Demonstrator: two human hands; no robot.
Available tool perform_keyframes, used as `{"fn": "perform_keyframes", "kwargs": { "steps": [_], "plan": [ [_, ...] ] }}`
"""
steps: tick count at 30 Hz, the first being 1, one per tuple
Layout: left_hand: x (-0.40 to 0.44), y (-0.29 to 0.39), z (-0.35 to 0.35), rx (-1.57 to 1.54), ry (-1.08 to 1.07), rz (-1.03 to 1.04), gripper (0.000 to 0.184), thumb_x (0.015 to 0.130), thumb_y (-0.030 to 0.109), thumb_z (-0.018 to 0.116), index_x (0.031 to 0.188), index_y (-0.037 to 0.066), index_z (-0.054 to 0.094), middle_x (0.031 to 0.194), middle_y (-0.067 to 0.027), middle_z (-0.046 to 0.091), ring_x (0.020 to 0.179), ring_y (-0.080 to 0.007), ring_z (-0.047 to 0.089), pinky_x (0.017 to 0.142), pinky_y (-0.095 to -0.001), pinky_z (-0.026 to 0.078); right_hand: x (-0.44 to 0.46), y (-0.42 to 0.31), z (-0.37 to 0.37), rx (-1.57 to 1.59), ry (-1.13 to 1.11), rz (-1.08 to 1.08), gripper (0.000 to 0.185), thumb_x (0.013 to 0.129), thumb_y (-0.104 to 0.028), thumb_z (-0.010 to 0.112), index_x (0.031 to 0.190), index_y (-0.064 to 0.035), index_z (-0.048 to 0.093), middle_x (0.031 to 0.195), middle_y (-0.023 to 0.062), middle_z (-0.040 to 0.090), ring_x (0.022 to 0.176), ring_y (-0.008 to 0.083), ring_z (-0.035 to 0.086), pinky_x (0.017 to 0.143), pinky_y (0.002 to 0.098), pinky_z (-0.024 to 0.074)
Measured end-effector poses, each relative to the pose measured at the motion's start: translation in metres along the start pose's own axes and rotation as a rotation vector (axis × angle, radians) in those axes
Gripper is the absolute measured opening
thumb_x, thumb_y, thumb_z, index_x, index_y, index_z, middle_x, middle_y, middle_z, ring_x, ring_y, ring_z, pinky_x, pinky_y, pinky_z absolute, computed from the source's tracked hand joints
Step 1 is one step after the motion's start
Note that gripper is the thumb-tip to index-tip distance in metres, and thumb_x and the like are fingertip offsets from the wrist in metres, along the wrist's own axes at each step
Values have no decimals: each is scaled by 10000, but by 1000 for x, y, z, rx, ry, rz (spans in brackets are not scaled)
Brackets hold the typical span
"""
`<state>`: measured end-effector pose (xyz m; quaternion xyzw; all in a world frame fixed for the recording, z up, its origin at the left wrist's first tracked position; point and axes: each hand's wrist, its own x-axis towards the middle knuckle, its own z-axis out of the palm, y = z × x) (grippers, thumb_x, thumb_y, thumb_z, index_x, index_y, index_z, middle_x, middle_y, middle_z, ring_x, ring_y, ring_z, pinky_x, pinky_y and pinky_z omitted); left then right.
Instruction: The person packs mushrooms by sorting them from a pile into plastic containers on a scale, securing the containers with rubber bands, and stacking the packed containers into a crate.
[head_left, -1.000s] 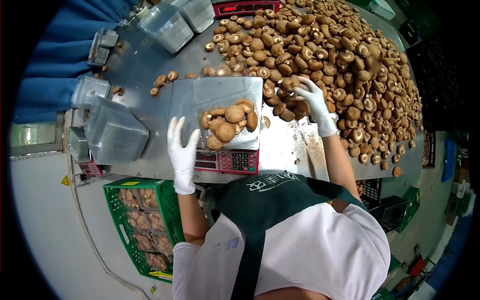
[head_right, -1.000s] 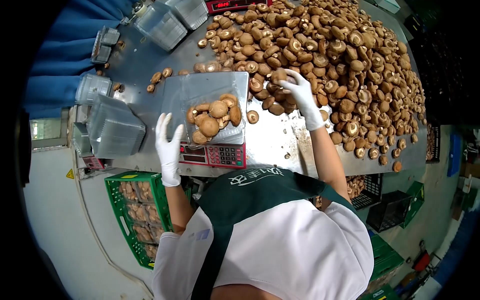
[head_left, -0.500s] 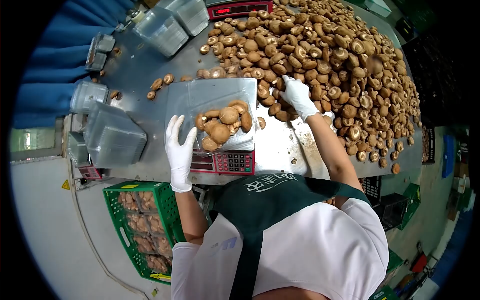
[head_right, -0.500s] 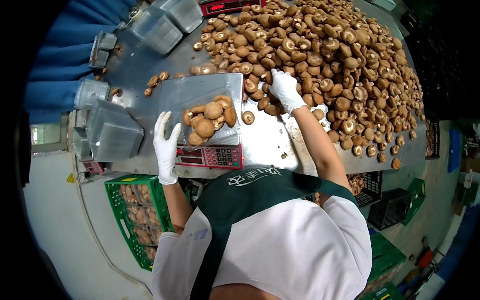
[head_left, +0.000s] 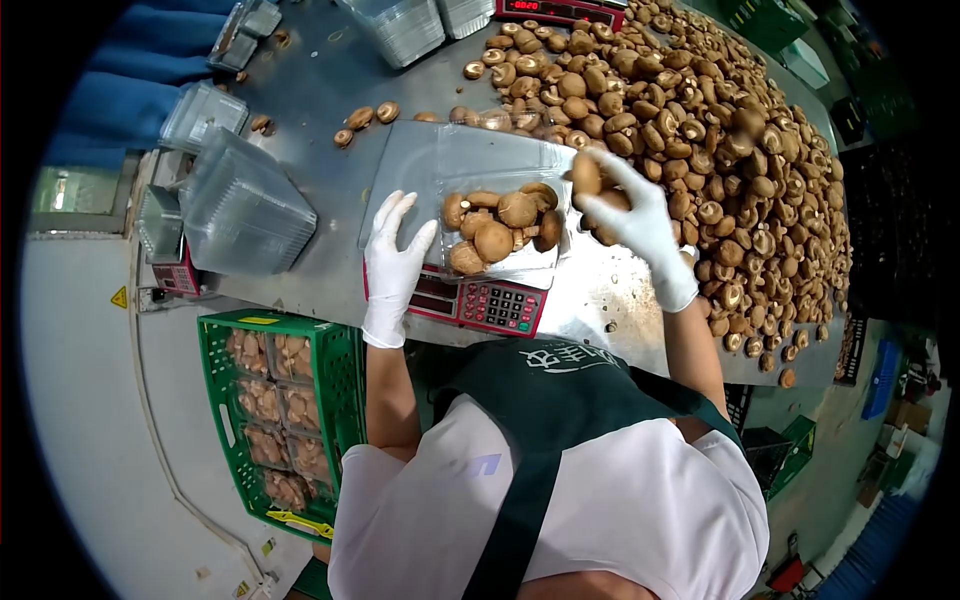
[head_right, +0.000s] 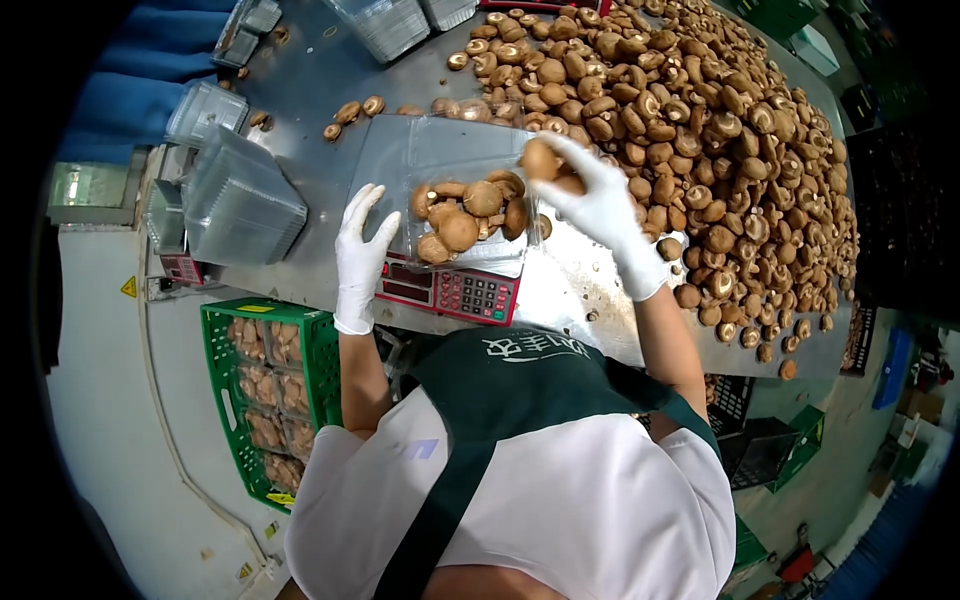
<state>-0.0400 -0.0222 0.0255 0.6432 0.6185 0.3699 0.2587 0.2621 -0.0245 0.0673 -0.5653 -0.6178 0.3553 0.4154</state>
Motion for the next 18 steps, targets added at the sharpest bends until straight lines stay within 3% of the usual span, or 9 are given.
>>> {"fn": "perform_keyframes", "kwargs": {
  "steps": [2, 4, 6, 8, 11, 16, 18],
  "plan": [
    [4, 4, 5, 19, -1, 104, 440, 782, 180, 726, 1185, 63, 596, 1293, -144, 526, 1185, -290, 511, 996, -362, 409, -4, 1, 29, -245, 1, -302, 553, 770, -238, 718, 1277, -114, 534, 1146, 128, 629, 934, 222, 650, 830, 342, 530],
    [6, 5, 8, -8, 6, 137, 438, 780, 187, 731, 1175, 54, 600, 1276, -158, 531, 1170, -300, 520, 984, -364, 421, -11, -14, 59, -529, -89, -284, 576, 781, -280, 687, 1301, -125, 496, 1174, 153, 594, 996, 317, 600, 800, 393, 535],
    [6, 5, 10, -62, -13, 172, 436, 777, 185, 734, 1167, 42, 603, 1264, -170, 534, 1161, -305, 523, 979, -367, 424, -15, -6, 85, -781, -109, -412, 655, 773, -356, 685, 1310, -57, 458, 1285, 197, 501, 1107, 381, 482, 893, 431, 445],
    [5, 2, 7, -49, -3, 188, 433, 776, 187, 737, 1159, 31, 607, 1259, -175, 535, 1152, -308, 528, 974, -368, 427, -21, -4, 86, -723, -67, -420, 675, 771, -389, 685, 1299, -35, 458, 1319, 199, 467, 1119, 377, 479, 948, 440, 388],
    [2, -3, -1, -88, 3, 157, 431, 778, 184, 736, 1160, 29, 608, 1261, -169, 536, 1147, -299, 534, 971, -363, 429, -29, 4, 70, -597, 12, -344, 663, 774, -408, 687, 1286, -42, 478, 1340, 199, 449, 1151, 364, 466, 961, 450, 377],
    [7, -20, -18, -83, 65, 69, 421, 779, 177, 731, 1161, 44, 612, 1251, -152, 555, 1133, -282, 548, 966, -354, 432, -47, 27, 37, -372, 189, -184, 446, 783, -150, 707, 1200, -62, 575, 1240, 136, 574, 1110, 298, 531, 953, 375, 420],
    [13, -25, -25, -34, 110, 80, 422, 782, 206, 727, 1160, 57, 616, 1252, -152, 561, 1140, -284, 548, 963, -357, 434, -52, 30, 30, -378, 249, -124, 363, 786, -103, 704, 1137, -66, 624, 1115, 119, 643, 1034, 260, 595, 894, 337, 472]
  ]
}}
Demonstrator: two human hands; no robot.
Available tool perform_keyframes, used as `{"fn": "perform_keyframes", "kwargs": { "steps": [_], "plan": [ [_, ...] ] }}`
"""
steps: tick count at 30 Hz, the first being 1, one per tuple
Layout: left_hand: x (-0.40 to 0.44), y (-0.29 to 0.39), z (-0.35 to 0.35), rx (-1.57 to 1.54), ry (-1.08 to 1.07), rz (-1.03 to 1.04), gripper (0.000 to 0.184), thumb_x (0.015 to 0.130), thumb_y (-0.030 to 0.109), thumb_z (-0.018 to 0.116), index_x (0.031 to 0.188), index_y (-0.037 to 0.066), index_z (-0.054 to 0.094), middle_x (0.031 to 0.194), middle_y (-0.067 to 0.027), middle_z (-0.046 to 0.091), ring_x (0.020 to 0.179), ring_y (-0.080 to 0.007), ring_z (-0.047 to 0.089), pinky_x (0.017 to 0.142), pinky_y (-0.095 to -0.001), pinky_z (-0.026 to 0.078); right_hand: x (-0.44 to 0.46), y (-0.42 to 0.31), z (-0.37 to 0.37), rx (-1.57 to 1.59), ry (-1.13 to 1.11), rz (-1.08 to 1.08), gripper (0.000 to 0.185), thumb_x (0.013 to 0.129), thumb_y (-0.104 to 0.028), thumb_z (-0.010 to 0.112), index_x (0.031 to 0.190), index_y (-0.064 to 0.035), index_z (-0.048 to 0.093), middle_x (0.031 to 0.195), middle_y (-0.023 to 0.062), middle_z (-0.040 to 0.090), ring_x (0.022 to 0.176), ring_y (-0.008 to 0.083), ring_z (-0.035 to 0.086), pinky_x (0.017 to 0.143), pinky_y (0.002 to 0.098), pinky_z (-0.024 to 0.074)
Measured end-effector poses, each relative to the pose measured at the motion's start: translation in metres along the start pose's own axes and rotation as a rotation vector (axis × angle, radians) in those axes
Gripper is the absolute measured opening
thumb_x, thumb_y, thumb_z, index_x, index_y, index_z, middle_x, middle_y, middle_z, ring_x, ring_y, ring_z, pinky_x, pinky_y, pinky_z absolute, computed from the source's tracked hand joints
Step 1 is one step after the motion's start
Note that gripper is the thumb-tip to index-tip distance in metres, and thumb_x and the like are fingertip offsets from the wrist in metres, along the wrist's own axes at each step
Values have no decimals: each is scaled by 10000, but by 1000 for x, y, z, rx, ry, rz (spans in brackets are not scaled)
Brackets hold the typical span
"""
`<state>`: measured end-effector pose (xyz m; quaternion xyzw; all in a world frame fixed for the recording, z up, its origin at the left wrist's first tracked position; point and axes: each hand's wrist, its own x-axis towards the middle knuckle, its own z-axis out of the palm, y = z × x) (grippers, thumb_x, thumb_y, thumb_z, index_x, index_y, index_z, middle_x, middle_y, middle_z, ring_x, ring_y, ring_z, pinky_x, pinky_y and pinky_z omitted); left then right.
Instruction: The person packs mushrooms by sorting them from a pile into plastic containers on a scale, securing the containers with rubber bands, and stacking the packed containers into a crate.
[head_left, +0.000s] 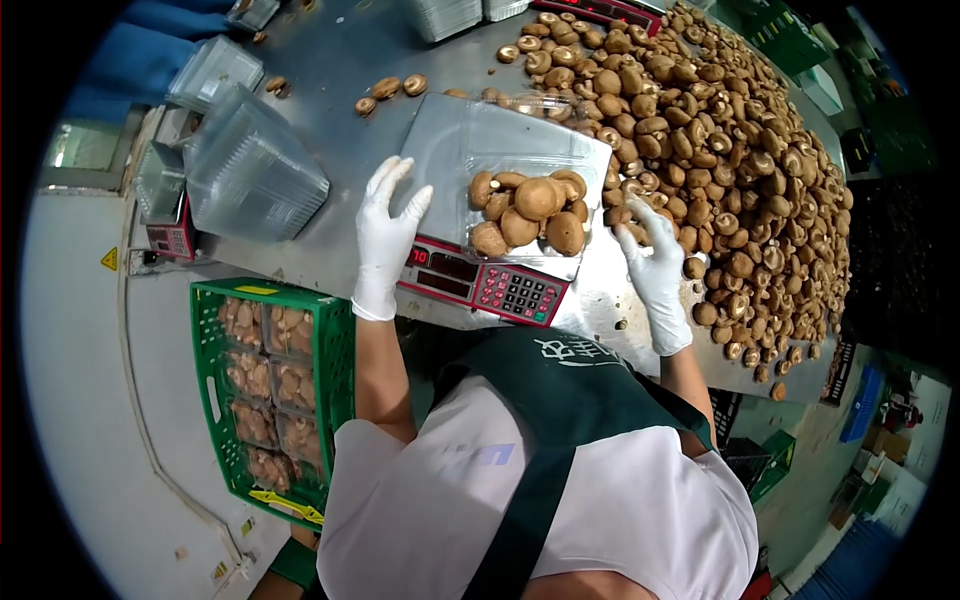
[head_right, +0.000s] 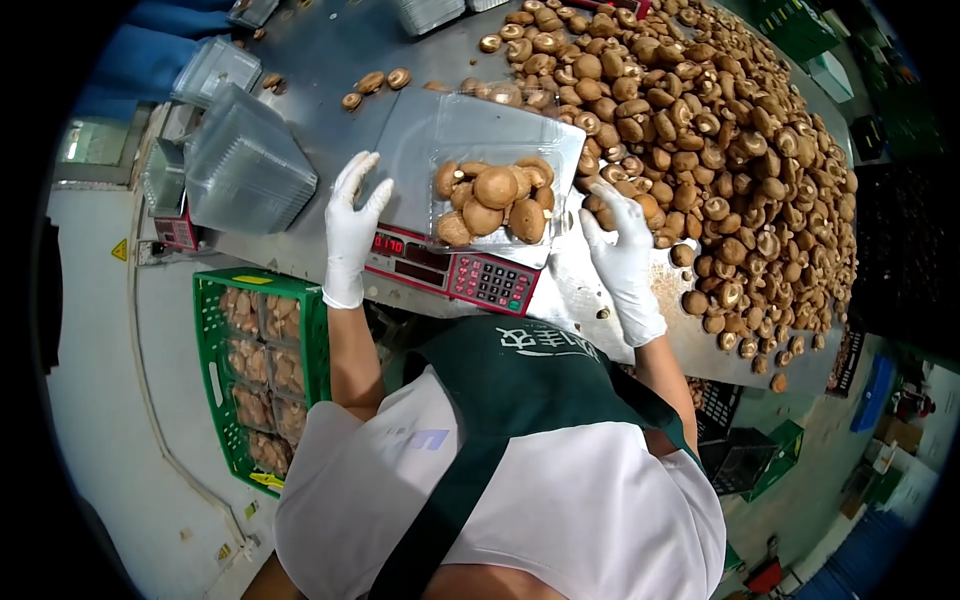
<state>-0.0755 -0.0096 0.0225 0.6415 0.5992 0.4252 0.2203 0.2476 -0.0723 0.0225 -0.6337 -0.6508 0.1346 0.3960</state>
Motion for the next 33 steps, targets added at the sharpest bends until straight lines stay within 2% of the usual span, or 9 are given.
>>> {"fn": "perform_keyframes", "kwargs": {
  "steps": [3, 10, 14, 15, 19, 22, 27, 30, 33],
  "plan": [
    [8, 1, -3, -54, 23, 1, 439, 774, 226, 735, 1161, 56, 616, 1252, -152, 561, 1146, -284, 545, 966, -357, 432, -4, 5, -4, 38, -10, 51, 329, 792, -87, 702, 1114, -56, 642, 1041, 129, 654, 967, 245, 624, 852, 324, 490],
    [10, 56, 42, 11, -317, 311, 576, 736, 248, 749, 1257, 94, 560, 1311, -139, 519, 1226, -284, 476, 1039, -373, 366, 22, -20, 9, 39, -101, -22, 341, 785, -124, 701, 1120, -109, 644, 1040, 106, 656, 969, 240, 614, 845, 323, 491],
    [-1, 48, 73, 155, -429, 504, 582, 713, 285, 744, 1250, 153, 565, 1279, -82, 543, 1217, -280, 471, 1042, -398, 329, 50, -24, 24, -52, -329, -148, 389, 755, -144, 703, 1137, -119, 636, 1071, 130, 642, 1009, 288, 597, 881, 358, 481],
    [-2, 48, 74, 147, -396, 466, 539, 719, 280, 739, 1215, 139, 581, 1236, -65, 573, 1202, -260, 488, 1047, -390, 310, 56, -27, 25, -82, -374, -145, 419, 746, -157, 705, 1157, -138, 626, 1079, 144, 628, 1007, 300, 596, 871, 366, 485],
    [6, 56, 51, -184, -185, 304, 438, 693, 108, 775, 1107, 58, 644, 1093, -118, 649, 998, -238, 625, 894, -323, 481, 81, -36, 27, -176, -510, -262, 486, 708, -188, 706, 1181, -124, 611, 1015, 188, 639, 888, 350, 632, 772, 401, 519],
    [5, 46, 40, -367, -66, 26, 442, 772, 133, 748, 1171, 12, 600, 1074, -128, 652, 991, -210, 620, 878, -324, 489, 94, -33, 33, -206, -636, -336, 488, 698, -198, 716, 1169, -114, 620, 949, 182, 657, 867, 327, 644, 760, 396, 518],
    [-1, 37, 34, -395, -79, -29, 438, 824, 150, 711, 1218, 15, 573, 1116, -143, 639, 1022, -199, 607, 886, -321, 486, 103, -41, 35, -268, -833, -317, 435, 692, -212, 723, 1101, -83, 650, 912, 191, 661, 846, 317, 648, 750, 388, 514],
    [-2, 34, 42, -386, -62, 32, 437, 831, 148, 705, 1224, 14, 568, 1131, -147, 634, 1021, -200, 609, 884, -320, 487, 99, -24, 37, -46, -768, -265, 384, 685, -184, 748, 1039, -66, 662, 871, 152, 671, 793, 260, 653, 728, 341, 515],
    [-1, 42, 48, -345, -83, 83, 449, 837, 164, 693, 1236, 16, 552, 1169, -154, 615, 1052, -248, 603, 910, -336, 473, 89, -16, 24, 382, -642, 142, 319, 688, -94, 780, 977, -37, 659, 838, 3, 622, 759, 72, 551, 718, 237, 488]
  ]
}}
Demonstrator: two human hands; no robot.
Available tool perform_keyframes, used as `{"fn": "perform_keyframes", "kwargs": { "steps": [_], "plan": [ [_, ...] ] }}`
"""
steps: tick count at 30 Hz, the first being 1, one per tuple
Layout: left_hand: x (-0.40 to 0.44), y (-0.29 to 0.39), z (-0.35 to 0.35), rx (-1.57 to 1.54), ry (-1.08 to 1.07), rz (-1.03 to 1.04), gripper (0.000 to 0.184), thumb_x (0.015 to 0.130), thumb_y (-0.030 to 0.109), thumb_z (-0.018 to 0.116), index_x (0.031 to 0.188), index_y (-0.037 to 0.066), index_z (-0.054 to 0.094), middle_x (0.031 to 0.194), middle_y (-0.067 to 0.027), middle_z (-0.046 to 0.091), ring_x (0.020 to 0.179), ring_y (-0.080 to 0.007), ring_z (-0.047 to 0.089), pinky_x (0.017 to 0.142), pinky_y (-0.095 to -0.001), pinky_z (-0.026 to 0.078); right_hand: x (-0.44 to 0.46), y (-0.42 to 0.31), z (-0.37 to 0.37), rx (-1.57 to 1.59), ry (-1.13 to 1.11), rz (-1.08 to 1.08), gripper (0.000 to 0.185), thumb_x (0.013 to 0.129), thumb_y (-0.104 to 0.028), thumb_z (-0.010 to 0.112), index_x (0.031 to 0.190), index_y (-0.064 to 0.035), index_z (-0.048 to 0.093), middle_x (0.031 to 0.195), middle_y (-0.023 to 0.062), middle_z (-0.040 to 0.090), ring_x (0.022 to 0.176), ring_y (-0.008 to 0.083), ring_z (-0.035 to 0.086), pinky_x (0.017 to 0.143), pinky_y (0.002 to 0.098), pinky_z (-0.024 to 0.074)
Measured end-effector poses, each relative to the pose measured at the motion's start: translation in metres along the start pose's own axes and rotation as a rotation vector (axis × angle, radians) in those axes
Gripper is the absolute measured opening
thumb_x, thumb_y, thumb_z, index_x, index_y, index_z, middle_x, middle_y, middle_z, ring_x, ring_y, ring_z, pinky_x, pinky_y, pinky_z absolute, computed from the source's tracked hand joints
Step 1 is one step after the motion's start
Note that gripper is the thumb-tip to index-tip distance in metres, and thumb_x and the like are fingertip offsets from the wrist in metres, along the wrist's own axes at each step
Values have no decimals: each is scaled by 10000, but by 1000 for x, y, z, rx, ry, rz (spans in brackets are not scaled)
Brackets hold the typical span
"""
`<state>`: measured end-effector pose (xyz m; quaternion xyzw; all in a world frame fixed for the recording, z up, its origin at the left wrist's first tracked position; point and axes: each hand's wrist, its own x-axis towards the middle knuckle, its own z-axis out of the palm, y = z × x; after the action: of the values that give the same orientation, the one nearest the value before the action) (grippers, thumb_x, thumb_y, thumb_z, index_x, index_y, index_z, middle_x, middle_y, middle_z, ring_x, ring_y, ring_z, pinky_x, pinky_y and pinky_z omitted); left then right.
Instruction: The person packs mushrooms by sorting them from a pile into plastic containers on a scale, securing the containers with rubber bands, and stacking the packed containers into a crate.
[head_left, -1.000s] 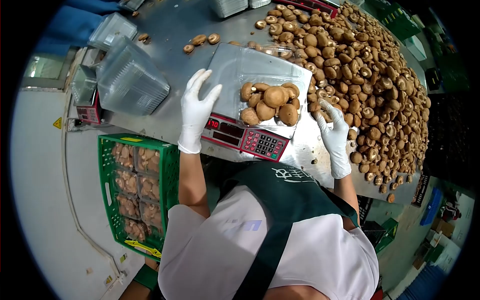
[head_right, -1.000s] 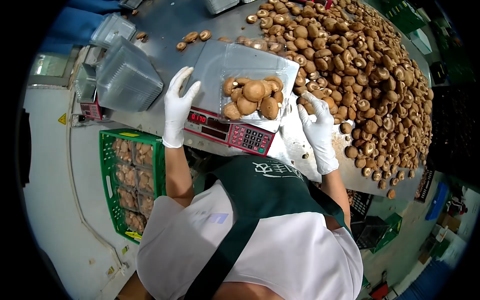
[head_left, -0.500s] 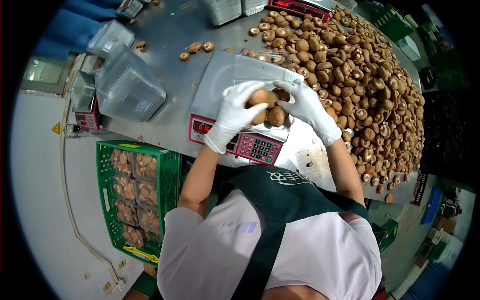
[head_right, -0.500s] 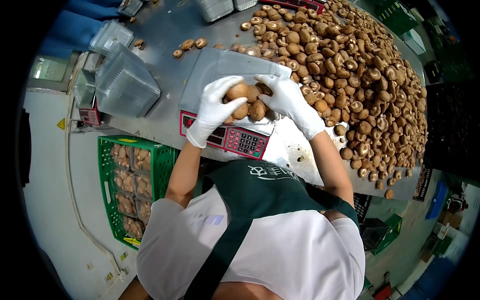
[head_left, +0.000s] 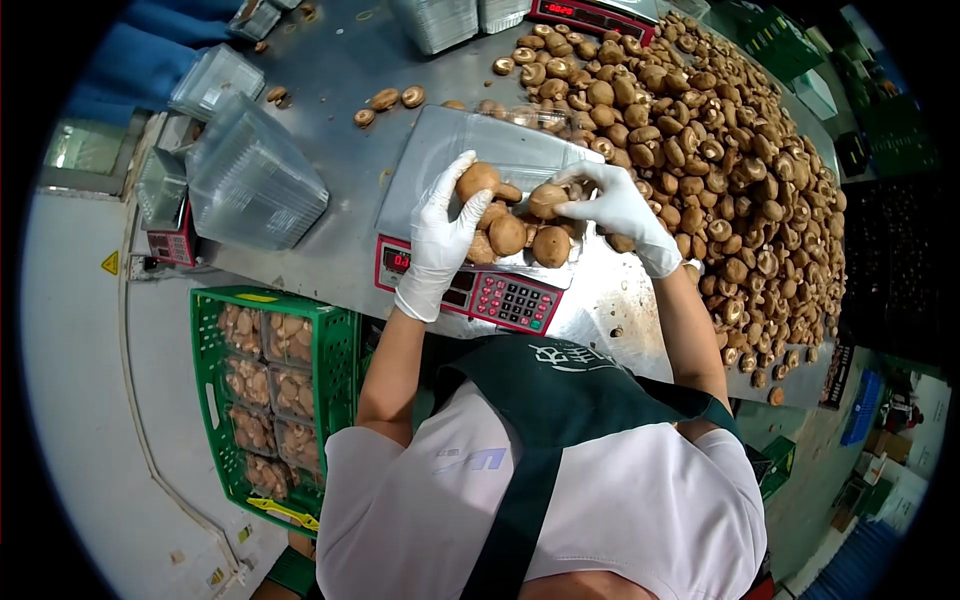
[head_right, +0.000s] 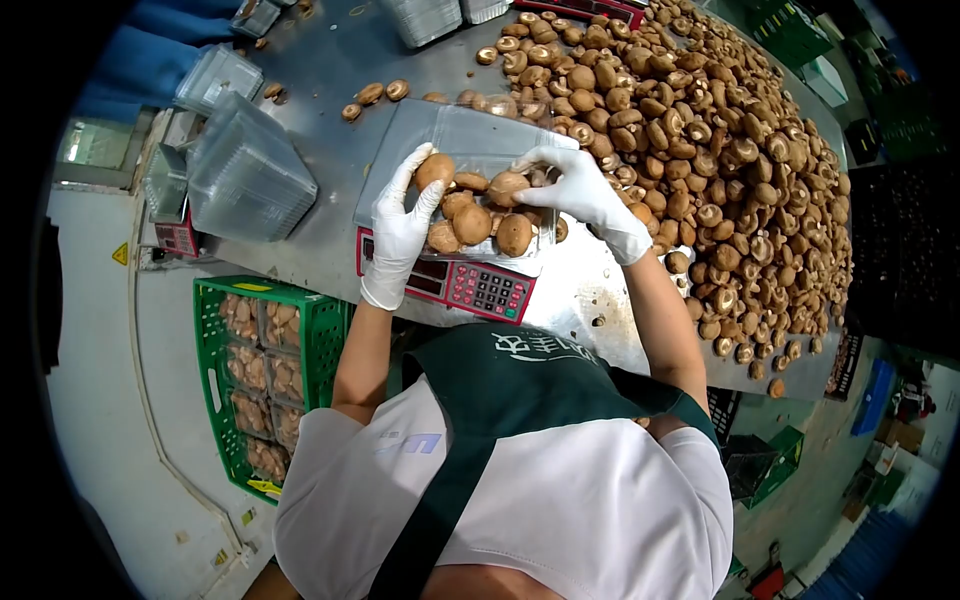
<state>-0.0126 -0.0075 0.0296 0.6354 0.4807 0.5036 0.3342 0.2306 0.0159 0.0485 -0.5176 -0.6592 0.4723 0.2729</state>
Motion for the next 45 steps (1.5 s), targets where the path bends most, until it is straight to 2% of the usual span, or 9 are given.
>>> {"fn": "perform_keyframes", "kwargs": {
  "steps": [6, 10, 14, 21, 23, 27, 35, 39, 45],
  "plan": [
    [2, 1, 25, 598, -397, 304, 546, 822, 333, 654, 1308, 128, 513, 1321, -98, 521, 1252, -300, 444, 1070, -475, 264, -70, 49, -34, 500, 269, -31, 365, 720, -44, 749, 1056, -8, 613, 985, 42, 636, 911, 113, 599, 790, 240, 494],
    [2, 1, 29, 587, -386, 265, 551, 800, 304, 674, 1297, 119, 524, 1326, -114, 517, 1253, -300, 445, 1069, -476, 268, -159, 96, -48, 553, 459, 51, 355, 715, -33, 758, 1037, -10, 611, 1002, 28, 629, 930, 124, 590, 824, 261, 483],
    [15, 1, 16, 421, -278, 281, 432, 767, 75, 696, 1185, 28, 597, 1242, -162, 573, 1140, -292, 553, 975, -360, 434, -271, 114, -54, 318, 654, 422, 330, 722, -32, 753, 1022, -3, 620, 927, 17, 636, 876, 94, 587, 780, 251, 488],
    [22, 4, 6, 371, -159, 143, 305, 826, 75, 667, 1127, 40, 636, 1196, -106, 612, 1114, -238, 571, 955, -333, 435, -412, 142, -64, -49, 687, 1057, 232, 758, -25, 713, 976, 7, 641, 889, 64, 684, 805, 120, 639, 714, 269, 520],
    [23, 4, 7, 356, -151, 135, 295, 840, 89, 660, 1129, 35, 634, 1198, -115, 611, 1112, -242, 571, 957, -335, 431, -394, 136, -61, -622, 782, 979, 243, 783, -63, 688, 1015, -1, 649, 886, 78, 701, 811, 116, 651, 713, 268, 516],
    [22, 8, 5, 357, -104, 91, 278, 863, 108, 643, 1129, 28, 632, 1212, -126, 603, 1115, -243, 567, 965, -343, 424, -313, 148, -66, -309, 893, 712, 270, 814, -94, 682, 1071, -18, 652, 928, 80, 709, 856, 120, 662, 753, 253, 518],
    [2, 9, -25, 483, 9, 76, 266, 845, 58, 640, 1106, 11, 636, 1169, -123, 625, 1079, -240, 592, 939, -325, 442, -122, 151, -86, -1010, 673, 91, 391, 724, -87, 653, 1113, -94, 616, 1161, 132, 589, 982, 329, 578, 819, 408, 499],
    [-17, 13, -52, 498, 144, -44, 266, 828, 70, 652, 1089, 19, 644, 1160, -128, 626, 1085, -253, 587, 957, -337, 429, -85, 178, -102, -1088, 454, 239, 481, 676, -23, 620, 1152, -94, 608, 1210, 129, 579, 1033, 340, 570, 899, 402, 472],
    [-40, 6, -86, 534, 287, -157, 266, 828, 78, 662, 1089, 28, 646, 1158, -118, 628, 1098, -245, 579, 964, -330, 421, -105, 151, -109, -540, 625, 281, 482, 709, -227, 743, 1170, -146, 627, 1156, 148, 611, 1041, 300, 581, 911, 354, 464]
  ]
}}
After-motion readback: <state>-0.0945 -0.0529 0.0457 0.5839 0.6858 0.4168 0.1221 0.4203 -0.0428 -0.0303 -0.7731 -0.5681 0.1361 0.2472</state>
